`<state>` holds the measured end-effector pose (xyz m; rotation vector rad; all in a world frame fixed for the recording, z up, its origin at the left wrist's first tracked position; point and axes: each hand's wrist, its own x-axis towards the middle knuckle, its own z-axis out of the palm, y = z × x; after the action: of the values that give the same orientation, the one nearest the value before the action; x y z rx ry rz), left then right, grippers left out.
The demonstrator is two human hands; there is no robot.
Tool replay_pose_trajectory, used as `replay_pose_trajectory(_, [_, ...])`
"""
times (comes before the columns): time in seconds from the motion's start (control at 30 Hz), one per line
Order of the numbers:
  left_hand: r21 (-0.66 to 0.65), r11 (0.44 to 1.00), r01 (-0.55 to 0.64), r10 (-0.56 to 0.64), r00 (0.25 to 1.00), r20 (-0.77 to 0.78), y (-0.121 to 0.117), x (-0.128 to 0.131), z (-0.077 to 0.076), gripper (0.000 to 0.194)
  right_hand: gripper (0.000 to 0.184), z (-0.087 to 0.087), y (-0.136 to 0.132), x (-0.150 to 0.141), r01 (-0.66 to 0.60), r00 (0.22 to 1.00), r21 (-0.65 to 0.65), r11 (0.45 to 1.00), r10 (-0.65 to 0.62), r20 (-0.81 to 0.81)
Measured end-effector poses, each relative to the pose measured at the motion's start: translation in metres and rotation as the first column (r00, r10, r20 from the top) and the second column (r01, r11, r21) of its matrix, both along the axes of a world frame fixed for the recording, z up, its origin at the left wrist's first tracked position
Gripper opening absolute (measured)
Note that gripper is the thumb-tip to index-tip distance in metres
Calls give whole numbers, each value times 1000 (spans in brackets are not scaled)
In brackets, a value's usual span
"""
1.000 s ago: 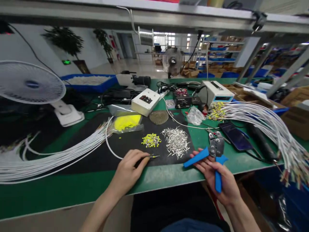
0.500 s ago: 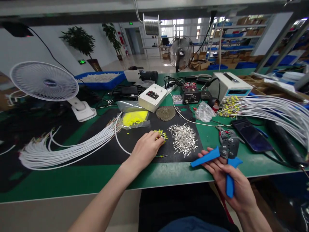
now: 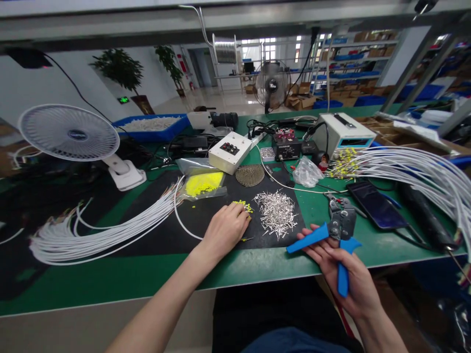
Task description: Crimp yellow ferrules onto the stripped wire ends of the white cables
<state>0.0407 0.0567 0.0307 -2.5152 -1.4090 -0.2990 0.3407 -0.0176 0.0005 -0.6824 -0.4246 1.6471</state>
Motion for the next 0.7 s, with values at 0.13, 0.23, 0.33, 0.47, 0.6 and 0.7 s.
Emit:
replay_pose_trajectory(0.13, [-15,999,-31,32,997,75,-3,-3,-6,18,59,1,1,-1,-8,1000,7,1000,8,1])
replay_pose_trajectory(0.23, [-40,998,-50,54,990,129,-6,-5,-7,13,60,2,0,-2,-3,1000,5,1000,3,1])
replay_pose_trajectory(0.33, [-72,997,-41,52,984,173,-6,-6,-6,9,59,2,-1,-2,17,1000,13,1000,-17,19])
replay_pose_trajectory(0.47, [-105,994,-6,31,970,239,-1,-5,-7,8,57,3,-2,-2,22,999,13,1000,-22,32])
replay_pose_trajectory(0.6, [-113,993,16,25,935,354,-2,-4,-5,10,54,3,-1,-2,4,1000,24,1000,-5,28])
replay_pose_trajectory(0.7, [-113,993,26,33,873,486,-12,0,4,12,52,1,0,-2,4,1000,36,999,-5,30])
